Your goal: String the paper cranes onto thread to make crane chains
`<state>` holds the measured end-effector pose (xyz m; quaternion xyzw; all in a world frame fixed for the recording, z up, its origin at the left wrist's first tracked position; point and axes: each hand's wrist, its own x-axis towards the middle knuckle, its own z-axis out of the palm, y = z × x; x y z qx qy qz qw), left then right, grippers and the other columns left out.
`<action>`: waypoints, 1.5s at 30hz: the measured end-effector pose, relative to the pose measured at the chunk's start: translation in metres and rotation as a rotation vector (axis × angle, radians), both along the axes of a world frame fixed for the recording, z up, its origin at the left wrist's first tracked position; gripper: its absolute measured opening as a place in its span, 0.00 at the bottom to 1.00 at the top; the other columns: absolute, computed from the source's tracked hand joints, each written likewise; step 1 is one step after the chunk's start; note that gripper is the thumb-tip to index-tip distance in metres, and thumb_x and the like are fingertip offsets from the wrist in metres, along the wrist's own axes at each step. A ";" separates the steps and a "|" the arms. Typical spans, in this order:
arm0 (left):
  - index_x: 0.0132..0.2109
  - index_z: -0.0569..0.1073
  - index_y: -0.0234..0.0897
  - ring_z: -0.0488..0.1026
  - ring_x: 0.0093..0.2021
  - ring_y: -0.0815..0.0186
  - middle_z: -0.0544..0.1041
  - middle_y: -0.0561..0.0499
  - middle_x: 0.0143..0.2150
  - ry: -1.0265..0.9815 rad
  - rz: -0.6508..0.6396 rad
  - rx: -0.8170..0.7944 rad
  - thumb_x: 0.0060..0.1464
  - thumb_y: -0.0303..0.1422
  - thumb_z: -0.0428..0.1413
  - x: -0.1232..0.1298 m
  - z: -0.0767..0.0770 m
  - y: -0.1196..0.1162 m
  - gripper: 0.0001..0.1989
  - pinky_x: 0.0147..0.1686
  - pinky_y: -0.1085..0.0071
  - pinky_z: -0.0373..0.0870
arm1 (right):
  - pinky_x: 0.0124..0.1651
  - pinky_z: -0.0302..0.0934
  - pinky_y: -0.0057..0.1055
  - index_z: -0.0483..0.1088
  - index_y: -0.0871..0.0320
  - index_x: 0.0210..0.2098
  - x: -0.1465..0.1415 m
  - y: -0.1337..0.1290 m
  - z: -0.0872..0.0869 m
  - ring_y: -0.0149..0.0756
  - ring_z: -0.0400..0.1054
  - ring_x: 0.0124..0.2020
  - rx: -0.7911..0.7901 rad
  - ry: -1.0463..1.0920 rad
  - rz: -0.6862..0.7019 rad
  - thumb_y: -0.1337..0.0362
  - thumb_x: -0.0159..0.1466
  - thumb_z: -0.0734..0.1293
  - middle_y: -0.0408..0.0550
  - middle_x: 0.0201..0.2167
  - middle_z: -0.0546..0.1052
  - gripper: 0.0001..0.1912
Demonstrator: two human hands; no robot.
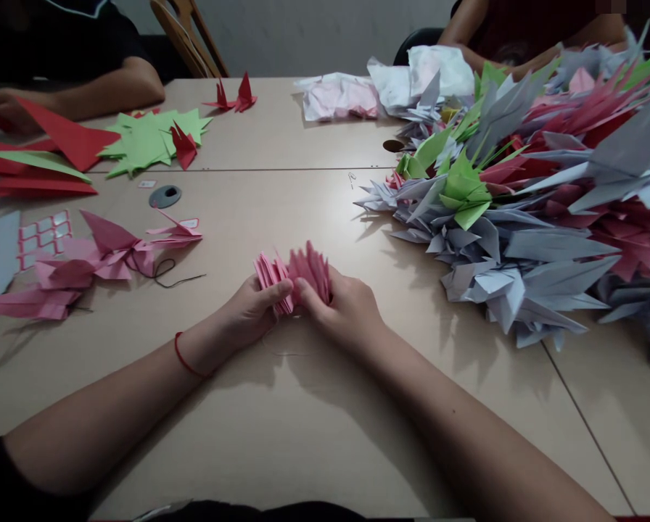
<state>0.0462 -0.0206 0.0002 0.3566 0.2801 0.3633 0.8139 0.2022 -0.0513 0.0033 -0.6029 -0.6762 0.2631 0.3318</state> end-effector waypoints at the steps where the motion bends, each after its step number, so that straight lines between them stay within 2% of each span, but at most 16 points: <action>1: 0.40 0.76 0.32 0.75 0.39 0.64 0.79 0.45 0.37 0.021 0.017 0.016 0.41 0.38 0.67 0.000 -0.002 -0.001 0.19 0.42 0.68 0.70 | 0.29 0.58 0.31 0.69 0.59 0.38 -0.001 -0.001 0.002 0.39 0.70 0.27 0.010 -0.078 0.035 0.51 0.63 0.58 0.49 0.26 0.76 0.18; 5: 0.40 0.75 0.32 0.74 0.39 0.64 0.78 0.45 0.37 0.070 0.034 0.044 0.39 0.41 0.67 0.000 -0.007 -0.003 0.22 0.42 0.68 0.69 | 0.28 0.56 0.30 0.67 0.58 0.38 -0.002 -0.004 0.010 0.39 0.70 0.27 0.055 -0.241 0.136 0.50 0.63 0.56 0.50 0.26 0.76 0.19; 9: 0.39 0.75 0.32 0.74 0.36 0.64 0.78 0.46 0.35 0.126 0.064 0.030 0.39 0.42 0.67 -0.001 -0.006 -0.003 0.23 0.39 0.69 0.69 | 0.28 0.56 0.30 0.66 0.58 0.45 -0.003 -0.004 0.014 0.41 0.71 0.28 0.073 -0.281 0.198 0.47 0.60 0.61 0.50 0.29 0.77 0.23; 12: 0.39 0.75 0.31 0.74 0.35 0.64 0.78 0.46 0.34 0.155 0.080 0.016 0.37 0.42 0.68 0.000 -0.004 -0.003 0.24 0.38 0.70 0.69 | 0.31 0.59 0.32 0.65 0.57 0.50 -0.003 -0.004 0.015 0.44 0.72 0.33 0.001 -0.254 0.202 0.47 0.59 0.62 0.52 0.34 0.78 0.26; 16: 0.40 0.75 0.30 0.75 0.39 0.61 0.78 0.43 0.37 0.016 0.021 -0.006 0.40 0.43 0.67 0.000 -0.004 -0.002 0.23 0.43 0.66 0.70 | 0.35 0.61 0.33 0.66 0.56 0.49 0.004 -0.002 0.009 0.42 0.72 0.35 -0.074 -0.118 0.224 0.50 0.64 0.59 0.50 0.37 0.78 0.21; 19: 0.43 0.75 0.30 0.75 0.43 0.58 0.78 0.41 0.40 -0.051 -0.041 -0.012 0.46 0.39 0.64 0.000 -0.002 0.000 0.19 0.45 0.63 0.71 | 0.34 0.61 0.33 0.69 0.59 0.39 0.011 0.002 0.002 0.40 0.71 0.32 -0.098 0.008 0.175 0.52 0.66 0.55 0.50 0.31 0.77 0.20; 22: 0.45 0.74 0.31 0.76 0.40 0.59 0.78 0.42 0.40 -0.048 -0.081 -0.040 0.49 0.36 0.62 0.000 0.001 0.001 0.17 0.41 0.63 0.73 | 0.34 0.62 0.33 0.70 0.61 0.35 0.011 0.004 -0.002 0.39 0.70 0.30 -0.098 0.097 0.119 0.53 0.67 0.54 0.50 0.29 0.76 0.20; 25: 0.41 0.75 0.30 0.76 0.38 0.61 0.78 0.43 0.37 -0.005 -0.051 -0.052 0.47 0.37 0.64 0.000 0.001 0.000 0.17 0.38 0.67 0.73 | 0.35 0.63 0.34 0.71 0.59 0.41 0.006 0.002 0.001 0.40 0.72 0.32 -0.119 0.072 0.095 0.53 0.64 0.60 0.50 0.31 0.78 0.17; 27: 0.40 0.75 0.29 0.76 0.38 0.62 0.78 0.43 0.36 0.014 -0.038 -0.033 0.45 0.39 0.65 0.000 0.000 0.000 0.19 0.37 0.70 0.73 | 0.37 0.65 0.36 0.70 0.56 0.47 0.003 0.000 0.003 0.43 0.73 0.35 -0.131 0.047 0.087 0.55 0.61 0.64 0.49 0.34 0.79 0.18; 32: 0.50 0.72 0.34 0.75 0.43 0.59 0.77 0.41 0.41 -0.027 -0.108 -0.030 0.48 0.46 0.61 -0.003 0.000 0.004 0.27 0.37 0.69 0.73 | 0.46 0.65 0.39 0.69 0.57 0.51 0.005 0.002 0.000 0.42 0.72 0.46 -0.050 0.231 0.050 0.61 0.62 0.61 0.50 0.46 0.77 0.18; 34: 0.52 0.72 0.33 0.75 0.44 0.58 0.77 0.40 0.42 -0.035 -0.119 -0.033 0.49 0.48 0.59 -0.004 -0.001 0.005 0.28 0.37 0.69 0.73 | 0.45 0.65 0.38 0.69 0.57 0.50 0.005 0.003 -0.001 0.43 0.72 0.45 -0.014 0.221 -0.004 0.60 0.61 0.61 0.50 0.45 0.78 0.18; 37: 0.51 0.72 0.34 0.75 0.42 0.58 0.77 0.41 0.41 0.023 -0.071 0.012 0.48 0.48 0.59 -0.003 -0.004 0.003 0.28 0.34 0.70 0.73 | 0.39 0.65 0.38 0.66 0.59 0.51 -0.001 -0.001 0.003 0.44 0.73 0.38 -0.028 0.018 -0.026 0.60 0.61 0.61 0.53 0.39 0.78 0.20; 39: 0.48 0.73 0.33 0.75 0.42 0.59 0.77 0.43 0.41 0.136 0.004 0.090 0.46 0.47 0.62 -0.001 -0.005 0.000 0.27 0.37 0.69 0.72 | 0.34 0.63 0.38 0.66 0.61 0.48 -0.008 -0.006 0.008 0.46 0.73 0.35 -0.046 -0.151 0.014 0.58 0.60 0.60 0.55 0.37 0.77 0.19; 41: 0.47 0.72 0.33 0.73 0.46 0.59 0.77 0.43 0.44 0.241 0.067 0.182 0.45 0.48 0.62 0.001 -0.004 -0.004 0.27 0.45 0.68 0.69 | 0.31 0.61 0.36 0.65 0.61 0.45 -0.015 -0.011 0.014 0.47 0.72 0.35 -0.042 -0.249 0.083 0.56 0.61 0.58 0.56 0.37 0.76 0.18; 45: 0.55 0.67 0.35 0.63 0.59 0.53 0.67 0.39 0.59 0.252 0.084 0.264 0.46 0.56 0.54 0.002 -0.002 -0.010 0.36 0.58 0.62 0.59 | 0.32 0.62 0.36 0.60 0.60 0.52 -0.023 -0.017 0.021 0.49 0.70 0.42 0.004 -0.262 0.200 0.53 0.58 0.61 0.57 0.45 0.73 0.26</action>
